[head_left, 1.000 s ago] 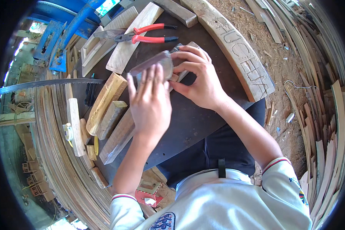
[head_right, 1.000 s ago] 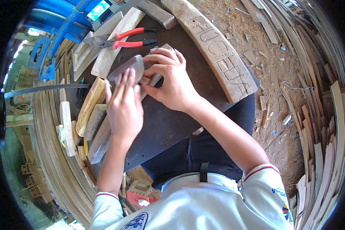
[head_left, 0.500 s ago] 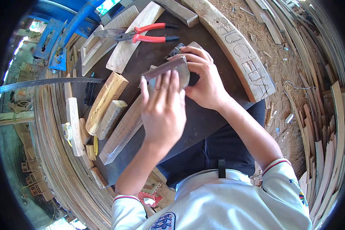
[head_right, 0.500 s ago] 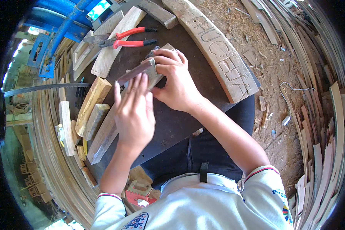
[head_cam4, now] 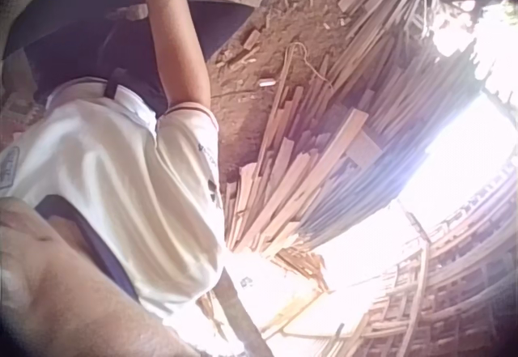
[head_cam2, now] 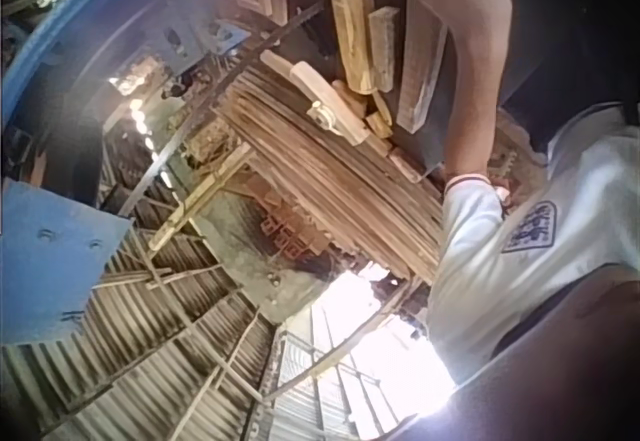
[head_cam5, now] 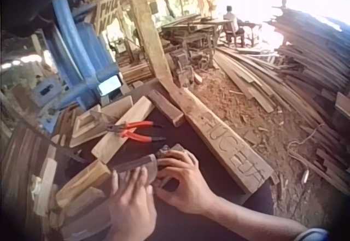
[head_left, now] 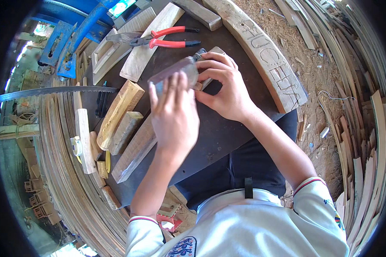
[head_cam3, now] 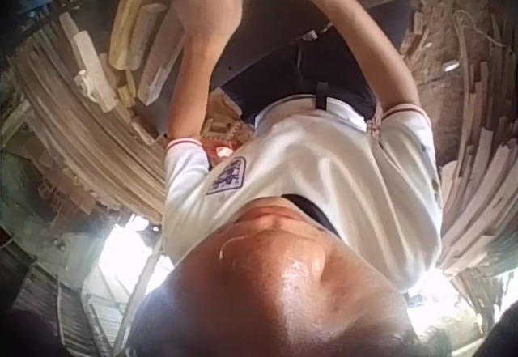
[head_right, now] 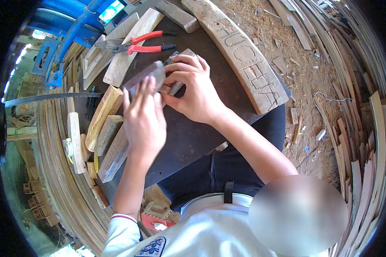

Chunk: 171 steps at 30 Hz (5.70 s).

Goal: The person sands a small wooden piece using sandpaper, cuts it with a small hand saw, measures wooden blocks with a tape measure, and brushes a wooden block with a brush.

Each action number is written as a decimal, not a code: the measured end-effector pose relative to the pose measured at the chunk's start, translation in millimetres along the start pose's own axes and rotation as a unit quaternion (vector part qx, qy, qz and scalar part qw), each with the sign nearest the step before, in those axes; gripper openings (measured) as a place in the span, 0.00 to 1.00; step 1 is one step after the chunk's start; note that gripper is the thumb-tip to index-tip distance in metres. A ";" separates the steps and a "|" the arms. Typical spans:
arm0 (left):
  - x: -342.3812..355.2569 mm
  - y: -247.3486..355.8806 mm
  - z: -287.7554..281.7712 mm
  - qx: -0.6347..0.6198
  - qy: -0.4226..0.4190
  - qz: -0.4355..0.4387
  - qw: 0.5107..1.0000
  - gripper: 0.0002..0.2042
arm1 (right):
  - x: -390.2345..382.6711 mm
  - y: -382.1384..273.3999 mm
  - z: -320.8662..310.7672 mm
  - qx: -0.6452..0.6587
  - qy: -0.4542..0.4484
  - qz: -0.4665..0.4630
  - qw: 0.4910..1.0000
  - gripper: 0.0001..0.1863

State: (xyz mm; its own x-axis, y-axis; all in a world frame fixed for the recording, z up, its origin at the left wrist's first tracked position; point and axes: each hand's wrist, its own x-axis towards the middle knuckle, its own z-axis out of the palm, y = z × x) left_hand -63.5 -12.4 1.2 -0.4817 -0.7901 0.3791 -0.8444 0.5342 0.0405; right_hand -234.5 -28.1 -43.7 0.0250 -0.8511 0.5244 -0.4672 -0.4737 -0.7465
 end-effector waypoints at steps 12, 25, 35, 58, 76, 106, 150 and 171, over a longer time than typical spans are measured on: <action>-11.8 3.3 -0.9 -0.058 0.016 0.044 0.997 0.21 | -0.3 5.8 -0.8 -0.035 0.016 -0.029 0.999 0.14; -8.6 4.4 2.9 -0.039 0.029 0.061 0.997 0.21 | 0.4 5.3 3.5 0.014 0.021 -0.018 1.000 0.11; -10.9 6.4 -3.4 -0.113 0.030 0.039 0.992 0.20 | 0.0 6.2 -0.6 0.006 0.010 -0.024 1.000 0.14; -10.4 6.4 -9.8 -0.129 0.020 0.024 0.991 0.18 | -1.6 7.4 0.2 -0.003 -0.005 -0.022 1.000 0.17; 0.4 -14.3 -6.7 -0.162 0.017 -0.060 0.985 0.18 | 0.7 5.1 1.4 0.036 -0.001 -0.028 0.999 0.13; -5.3 0.7 -3.0 -0.109 0.043 0.028 0.993 0.18 | -0.7 8.7 -0.4 0.039 0.009 -0.032 0.999 0.12; -57.1 8.6 0.8 0.025 -0.013 0.070 0.997 0.23 | 3.9 3.4 3.9 0.047 0.097 0.000 0.994 0.15; -56.7 5.8 2.4 -0.044 -0.012 0.053 0.998 0.21 | 3.5 2.9 -1.5 0.008 0.059 -0.008 0.998 0.16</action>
State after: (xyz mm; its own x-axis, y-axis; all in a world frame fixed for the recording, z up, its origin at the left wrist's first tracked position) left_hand -41.7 34.8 -22.3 -0.5742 -0.7337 0.3633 -0.7645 0.6393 0.0828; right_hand -237.0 -32.2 -43.4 -0.0718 -0.8113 0.5802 -0.4537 -0.4915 -0.7433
